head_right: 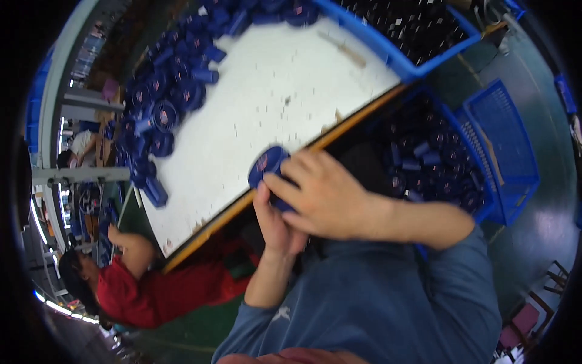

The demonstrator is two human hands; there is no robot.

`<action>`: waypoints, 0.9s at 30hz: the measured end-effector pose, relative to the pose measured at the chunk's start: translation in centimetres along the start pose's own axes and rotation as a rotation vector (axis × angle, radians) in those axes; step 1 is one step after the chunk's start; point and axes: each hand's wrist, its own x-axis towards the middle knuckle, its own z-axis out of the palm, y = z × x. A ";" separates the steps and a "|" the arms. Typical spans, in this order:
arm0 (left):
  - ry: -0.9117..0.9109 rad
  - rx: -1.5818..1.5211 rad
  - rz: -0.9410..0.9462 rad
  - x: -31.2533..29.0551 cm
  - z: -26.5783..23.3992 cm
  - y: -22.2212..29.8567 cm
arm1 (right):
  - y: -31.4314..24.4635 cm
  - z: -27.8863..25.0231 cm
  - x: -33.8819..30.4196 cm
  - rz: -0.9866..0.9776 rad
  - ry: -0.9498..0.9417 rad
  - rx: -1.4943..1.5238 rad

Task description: The person assembles portable fans by picking them up from a table, attaching straps from a tray to each fan by hand, and placing the fans into a plastic crate.

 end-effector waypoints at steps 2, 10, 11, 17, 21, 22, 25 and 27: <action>-0.051 -0.029 -0.024 0.0 -0.5 -0.4 | -0.5 0.9 -1.0 0.039 0.030 0.018; -0.500 1.394 0.587 -0.1 1.2 1.3 | 1.4 1.8 -6.6 0.447 0.116 1.174; -0.571 1.341 0.503 -0.1 1.5 1.3 | 1.4 1.6 -7.5 0.473 0.168 1.191; -0.753 1.264 0.315 1.3 0.6 -2.0 | 3.2 2.7 -12.6 0.632 0.227 0.827; -0.658 1.247 0.293 1.3 2.2 -4.8 | 4.8 2.4 -14.3 0.561 0.148 0.481; -0.638 1.189 0.193 1.3 1.9 -4.8 | 4.3 1.1 -14.2 0.689 0.051 0.492; -0.708 1.033 0.052 1.7 -0.3 -4.3 | 8.1 1.7 -18.6 0.694 0.195 0.196; -0.609 0.958 -0.081 1.4 -2.0 -4.0 | 10.8 1.8 -22.6 0.934 0.218 0.108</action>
